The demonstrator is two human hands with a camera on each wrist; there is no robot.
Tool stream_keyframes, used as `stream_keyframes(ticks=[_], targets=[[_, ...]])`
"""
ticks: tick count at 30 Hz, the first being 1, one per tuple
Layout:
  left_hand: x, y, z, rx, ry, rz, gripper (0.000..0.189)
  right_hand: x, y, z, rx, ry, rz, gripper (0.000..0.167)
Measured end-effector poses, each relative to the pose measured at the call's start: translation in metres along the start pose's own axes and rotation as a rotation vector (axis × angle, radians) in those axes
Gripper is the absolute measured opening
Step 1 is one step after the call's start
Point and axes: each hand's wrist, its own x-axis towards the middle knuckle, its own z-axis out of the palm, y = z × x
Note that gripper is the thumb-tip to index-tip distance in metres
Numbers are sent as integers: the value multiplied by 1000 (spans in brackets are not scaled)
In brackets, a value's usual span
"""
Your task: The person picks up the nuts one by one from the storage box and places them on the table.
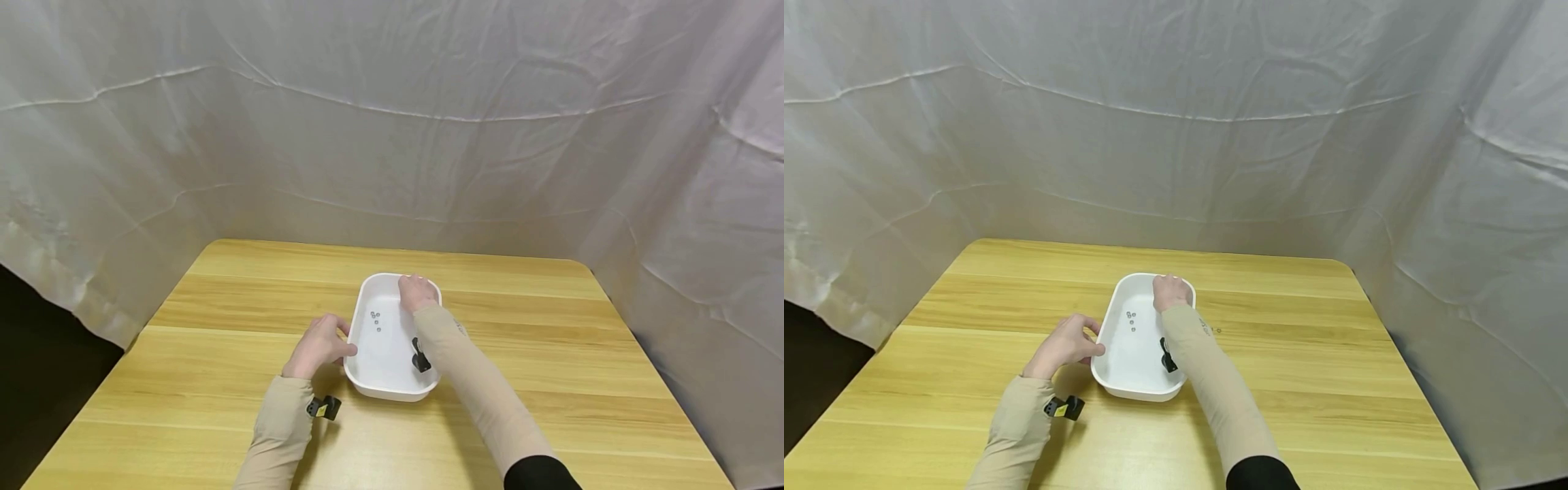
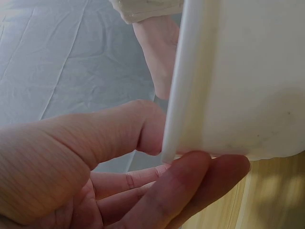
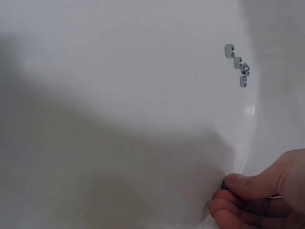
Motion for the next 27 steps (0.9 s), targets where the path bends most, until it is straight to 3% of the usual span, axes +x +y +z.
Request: stream_keyframes(ticks=[6, 27], targets=[[0, 1, 0, 3, -1, -6, 31, 0, -1, 0, -29, -11, -7, 22], [0, 2, 1, 3, -12, -10, 33, -3, 10, 1, 19, -9, -60, 20]])
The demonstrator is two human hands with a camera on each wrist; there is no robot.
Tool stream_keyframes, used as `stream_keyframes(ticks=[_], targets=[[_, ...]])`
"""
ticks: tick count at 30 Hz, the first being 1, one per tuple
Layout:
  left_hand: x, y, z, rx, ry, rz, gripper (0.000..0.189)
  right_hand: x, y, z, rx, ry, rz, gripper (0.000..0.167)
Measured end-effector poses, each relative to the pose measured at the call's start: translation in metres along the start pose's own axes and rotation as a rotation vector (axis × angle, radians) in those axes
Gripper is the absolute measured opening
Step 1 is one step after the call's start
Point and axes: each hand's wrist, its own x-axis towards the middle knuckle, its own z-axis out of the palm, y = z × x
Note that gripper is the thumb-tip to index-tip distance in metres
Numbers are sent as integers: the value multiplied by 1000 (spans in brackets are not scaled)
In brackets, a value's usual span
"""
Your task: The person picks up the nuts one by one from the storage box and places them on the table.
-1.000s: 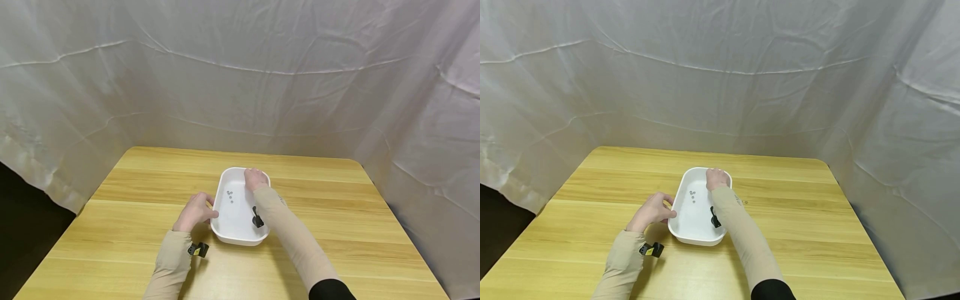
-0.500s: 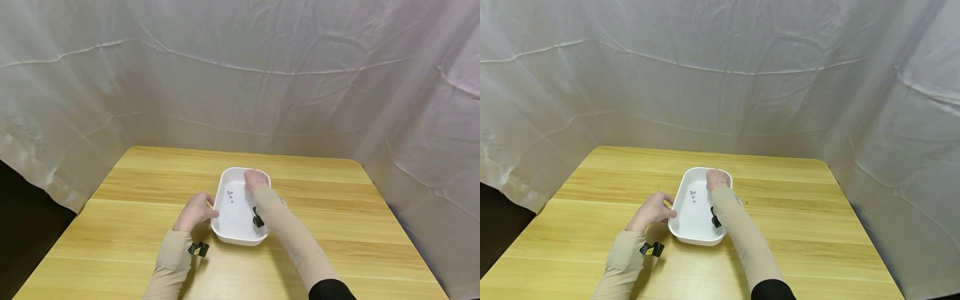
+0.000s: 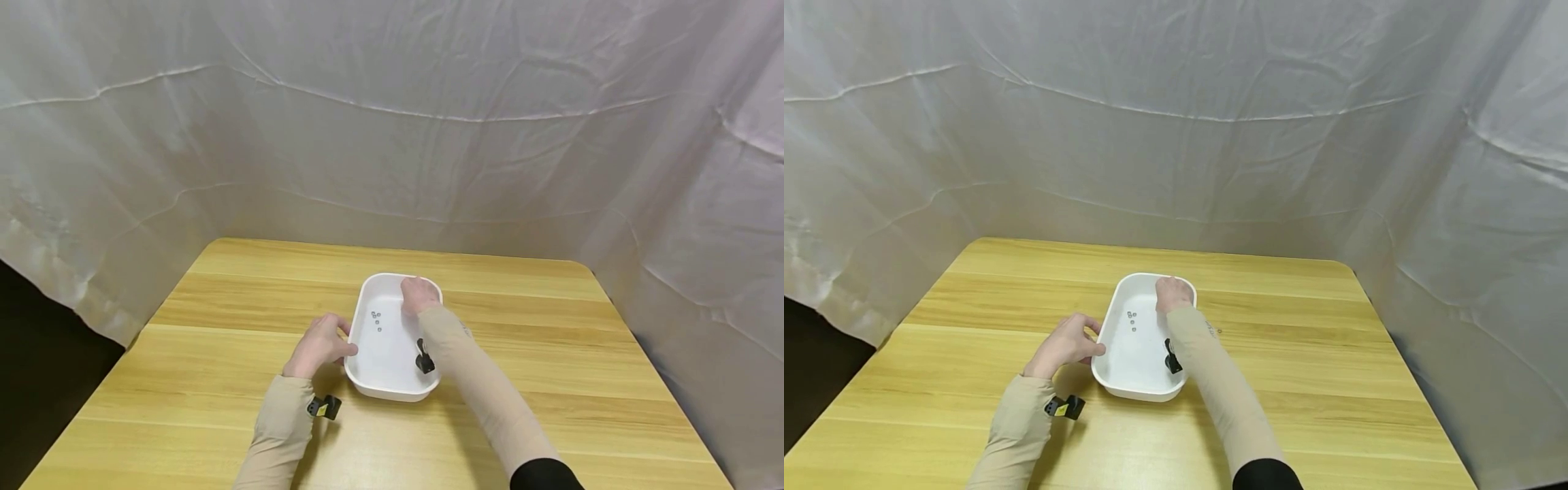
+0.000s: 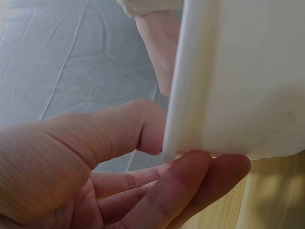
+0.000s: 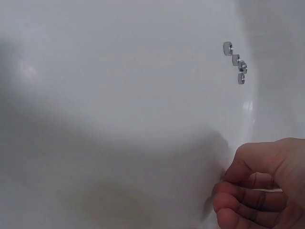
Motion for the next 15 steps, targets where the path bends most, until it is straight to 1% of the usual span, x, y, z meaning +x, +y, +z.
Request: stream_keyframes(ticks=[8, 13, 15], targets=[[1, -1, -1, -13, -6, -3, 32, -3, 1, -7, 110, -24, -7, 27], [1, -2, -1, -15, -9, -6, 31, -2, 2, -8, 133, -61, 12, 31], [1, -2, -1, -18, -9, -7, 31, -1, 2, -9, 141, -76, 22, 26]])
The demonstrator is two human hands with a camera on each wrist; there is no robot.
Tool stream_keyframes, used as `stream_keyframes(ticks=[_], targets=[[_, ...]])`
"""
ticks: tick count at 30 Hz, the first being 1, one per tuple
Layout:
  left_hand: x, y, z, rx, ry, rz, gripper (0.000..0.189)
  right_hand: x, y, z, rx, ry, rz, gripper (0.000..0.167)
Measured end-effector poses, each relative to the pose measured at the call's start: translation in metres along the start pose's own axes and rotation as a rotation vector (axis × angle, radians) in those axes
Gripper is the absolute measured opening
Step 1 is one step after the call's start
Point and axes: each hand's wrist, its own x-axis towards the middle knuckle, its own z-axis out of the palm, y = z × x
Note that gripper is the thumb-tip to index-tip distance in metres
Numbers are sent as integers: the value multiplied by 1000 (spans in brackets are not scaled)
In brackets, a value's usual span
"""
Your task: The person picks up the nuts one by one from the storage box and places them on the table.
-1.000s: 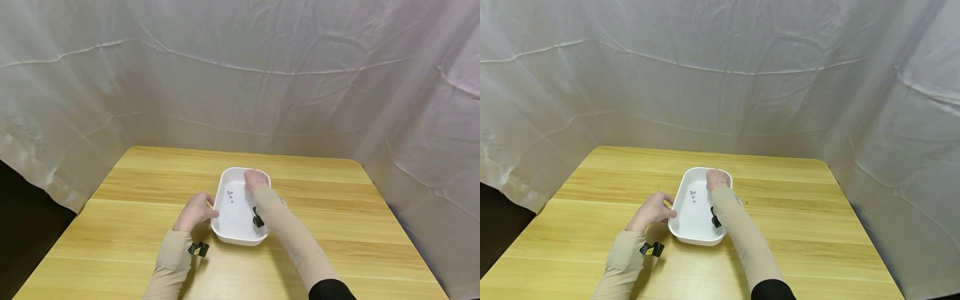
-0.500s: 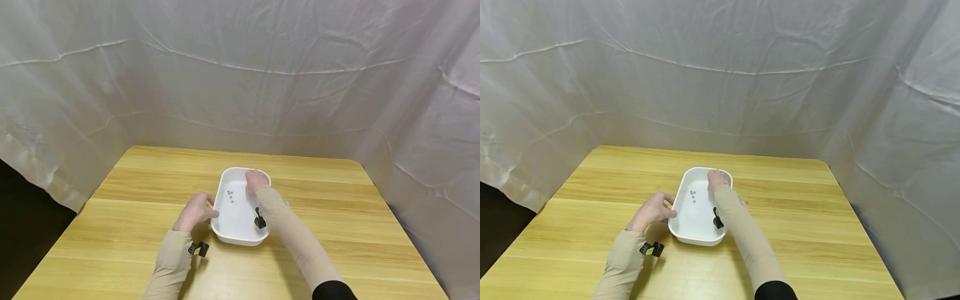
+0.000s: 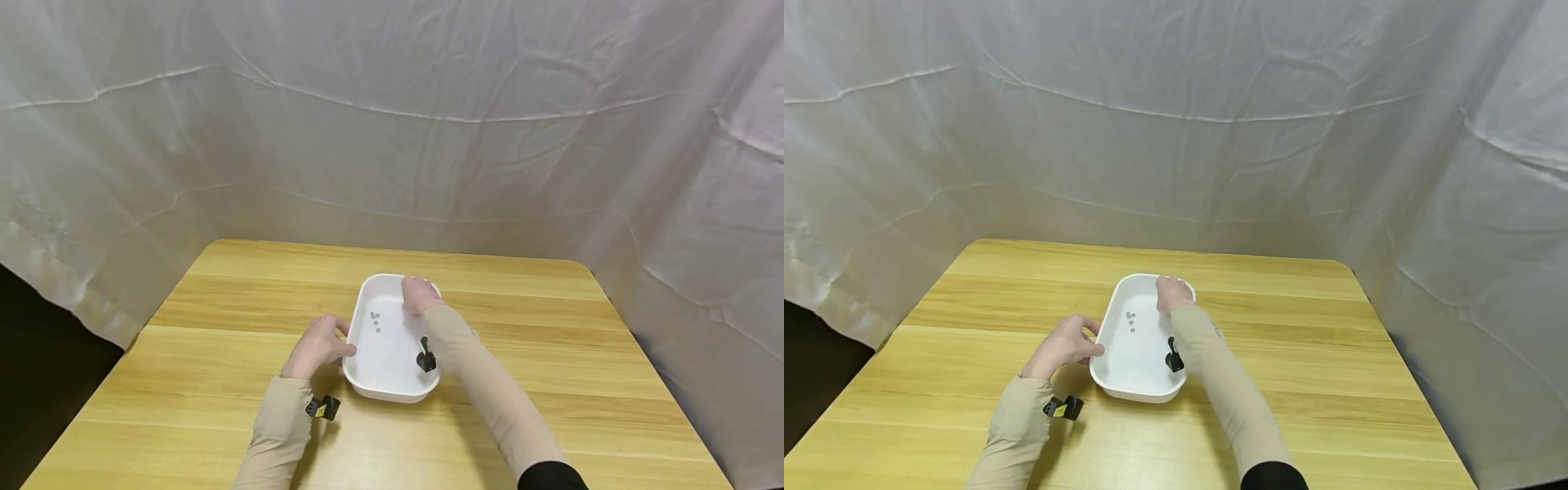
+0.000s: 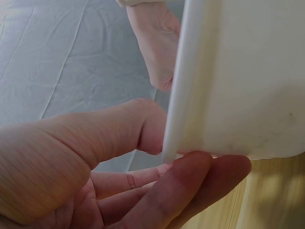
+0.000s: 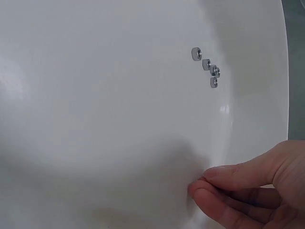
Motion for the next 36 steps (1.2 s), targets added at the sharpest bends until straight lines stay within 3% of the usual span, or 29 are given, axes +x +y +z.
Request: stream_keyframes(ticks=[3, 10, 20, 27, 36], targets=[[0, 0, 0, -10, 0, 3, 30, 0, 0, -2, 30, -18, 9, 22], [0, -2, 0, -18, -2, 10, 30, -5, -1, -10, 128, -30, -36, 38], [2, -3, -1, -3, 1, 7, 30, -16, -3, -19, 191, -14, -63, 18], [1, -3, -2, 17, 9, 8, 31, -24, -5, -26, 349, -65, -77, 19], [1, -4, -3, 12, 9, 15, 32, -33, -9, -36, 444, -75, -108, 22]])
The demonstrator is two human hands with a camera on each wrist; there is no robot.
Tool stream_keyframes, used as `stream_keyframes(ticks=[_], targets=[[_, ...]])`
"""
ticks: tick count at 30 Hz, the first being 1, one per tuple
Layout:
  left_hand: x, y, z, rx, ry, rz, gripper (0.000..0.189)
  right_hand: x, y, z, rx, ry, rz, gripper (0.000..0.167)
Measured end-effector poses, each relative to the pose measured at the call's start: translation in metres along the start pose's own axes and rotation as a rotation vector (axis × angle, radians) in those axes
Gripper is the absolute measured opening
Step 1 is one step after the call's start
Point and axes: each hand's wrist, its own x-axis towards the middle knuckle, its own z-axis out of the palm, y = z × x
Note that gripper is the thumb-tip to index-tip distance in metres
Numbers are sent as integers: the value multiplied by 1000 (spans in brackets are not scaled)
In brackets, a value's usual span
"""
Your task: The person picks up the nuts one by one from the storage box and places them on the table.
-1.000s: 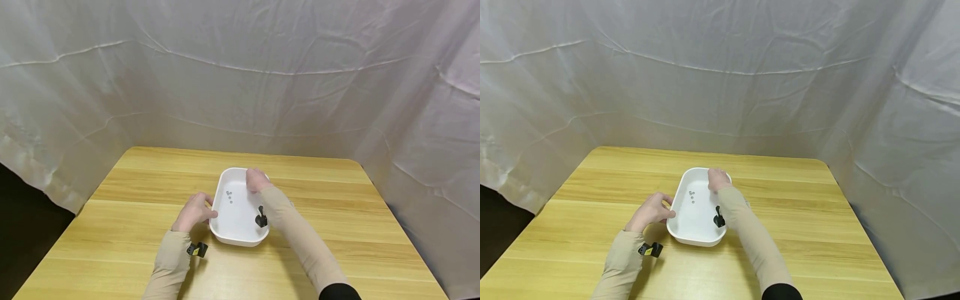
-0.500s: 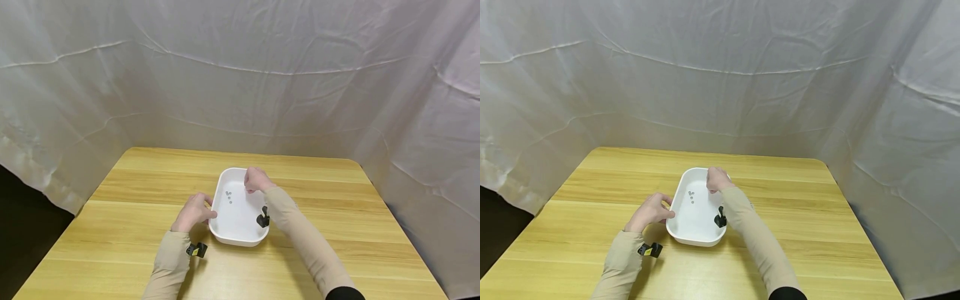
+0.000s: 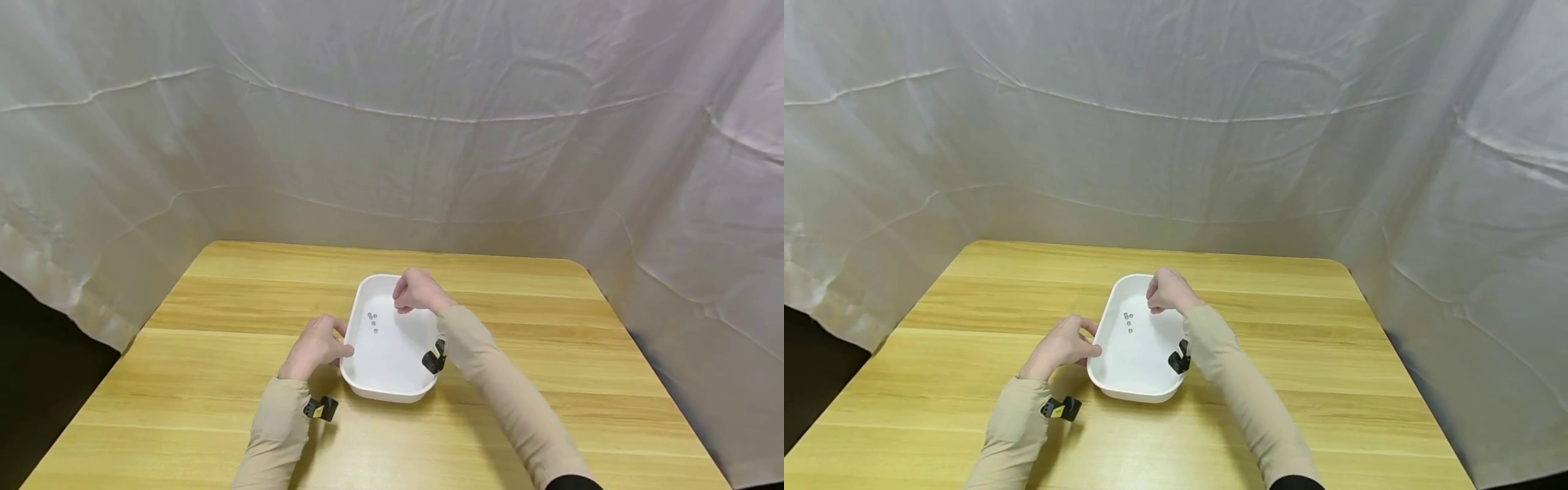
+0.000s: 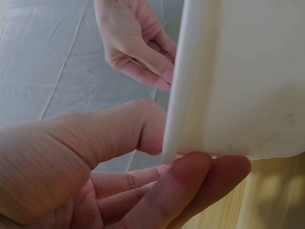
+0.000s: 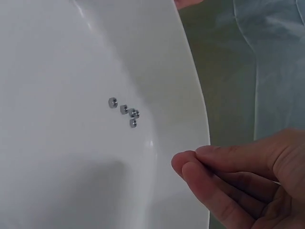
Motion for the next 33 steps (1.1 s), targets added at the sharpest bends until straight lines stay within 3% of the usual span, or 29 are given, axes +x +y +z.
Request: stream_keyframes(ticks=[9, 19, 33], targets=[[0, 0, 0, 0, -4, -7, 31, -12, 1, -6, 44, 26, -103, 14], [1, 0, 0, 6, -3, -11, 31, -28, 7, -10, 221, 31, -144, 19], [1, 0, 0, 2, 1, -4, 30, -58, 43, -2, 437, 152, -190, 24]])
